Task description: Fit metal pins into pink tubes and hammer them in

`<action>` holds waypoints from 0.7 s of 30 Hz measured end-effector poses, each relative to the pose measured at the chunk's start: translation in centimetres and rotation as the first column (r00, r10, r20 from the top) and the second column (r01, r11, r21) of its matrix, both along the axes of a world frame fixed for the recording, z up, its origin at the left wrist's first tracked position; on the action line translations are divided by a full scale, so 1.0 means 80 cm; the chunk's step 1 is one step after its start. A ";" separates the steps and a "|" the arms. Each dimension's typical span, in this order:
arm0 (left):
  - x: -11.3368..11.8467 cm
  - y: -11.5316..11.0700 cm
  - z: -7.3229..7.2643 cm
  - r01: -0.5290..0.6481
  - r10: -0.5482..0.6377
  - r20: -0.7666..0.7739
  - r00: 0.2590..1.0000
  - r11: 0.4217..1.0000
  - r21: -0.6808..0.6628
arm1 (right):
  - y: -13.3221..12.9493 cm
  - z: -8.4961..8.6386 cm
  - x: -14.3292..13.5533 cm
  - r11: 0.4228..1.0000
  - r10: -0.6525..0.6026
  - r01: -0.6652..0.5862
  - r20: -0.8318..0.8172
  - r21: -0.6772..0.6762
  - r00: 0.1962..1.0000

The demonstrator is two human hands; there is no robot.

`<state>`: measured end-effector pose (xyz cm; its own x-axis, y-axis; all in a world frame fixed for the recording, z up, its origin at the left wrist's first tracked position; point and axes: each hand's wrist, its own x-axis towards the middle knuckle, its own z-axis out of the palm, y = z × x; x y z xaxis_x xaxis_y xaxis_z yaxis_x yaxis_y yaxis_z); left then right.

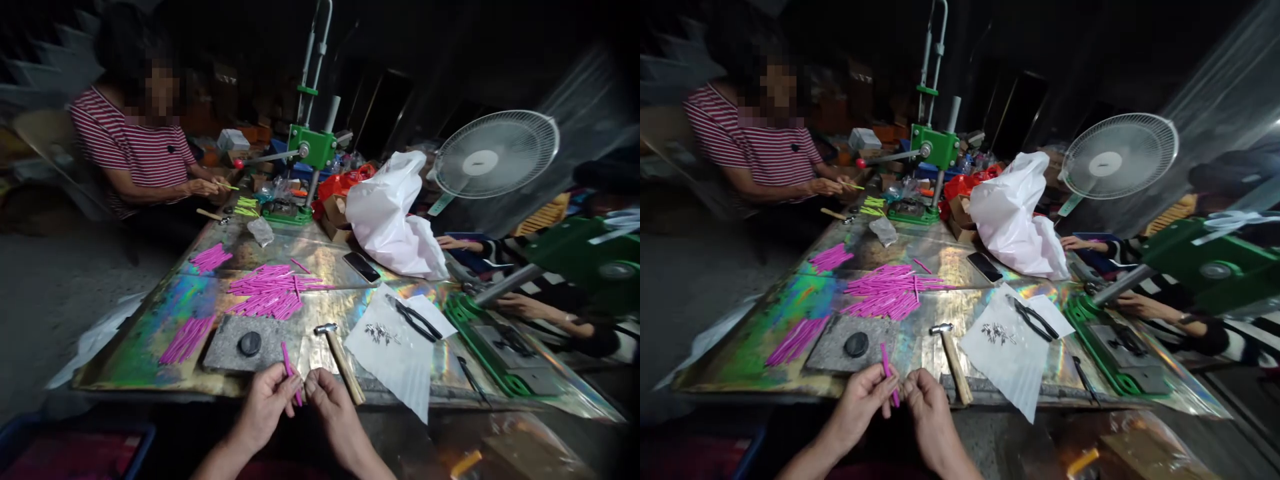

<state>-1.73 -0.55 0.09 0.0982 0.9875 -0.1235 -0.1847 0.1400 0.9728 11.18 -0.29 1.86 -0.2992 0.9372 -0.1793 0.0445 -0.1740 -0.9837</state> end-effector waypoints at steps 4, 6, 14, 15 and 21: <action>-0.005 0.003 0.010 -0.183 0.218 0.224 0.950 0.969 -0.164 | -0.005 -0.003 -0.007 0.990 -0.062 0.050 -0.093 -0.130 0.994; -0.007 0.004 0.013 -0.231 0.290 0.303 0.908 0.948 -0.218 | -0.007 -0.006 -0.011 0.985 -0.070 0.048 -0.127 -0.164 0.989; -0.004 0.001 0.021 -0.246 0.319 0.357 0.878 0.940 -0.236 | -0.009 -0.017 -0.018 0.975 -0.110 0.063 -0.213 -0.214 0.971; -0.003 0.000 0.022 -0.244 0.317 0.352 0.881 0.940 -0.237 | -0.009 -0.017 -0.018 0.974 -0.112 0.066 -0.210 -0.215 0.971; -0.001 0.000 0.020 -0.232 0.295 0.320 0.901 0.948 -0.219 | -0.011 -0.013 -0.018 0.971 -0.117 0.062 -0.230 -0.233 0.966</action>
<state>-1.81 -0.54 1.72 -0.0955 0.9494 -0.2991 -0.5564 0.1983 0.8069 9.72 -1.13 0.85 -0.2763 0.9067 -0.3188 -0.2144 -0.3815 -0.8991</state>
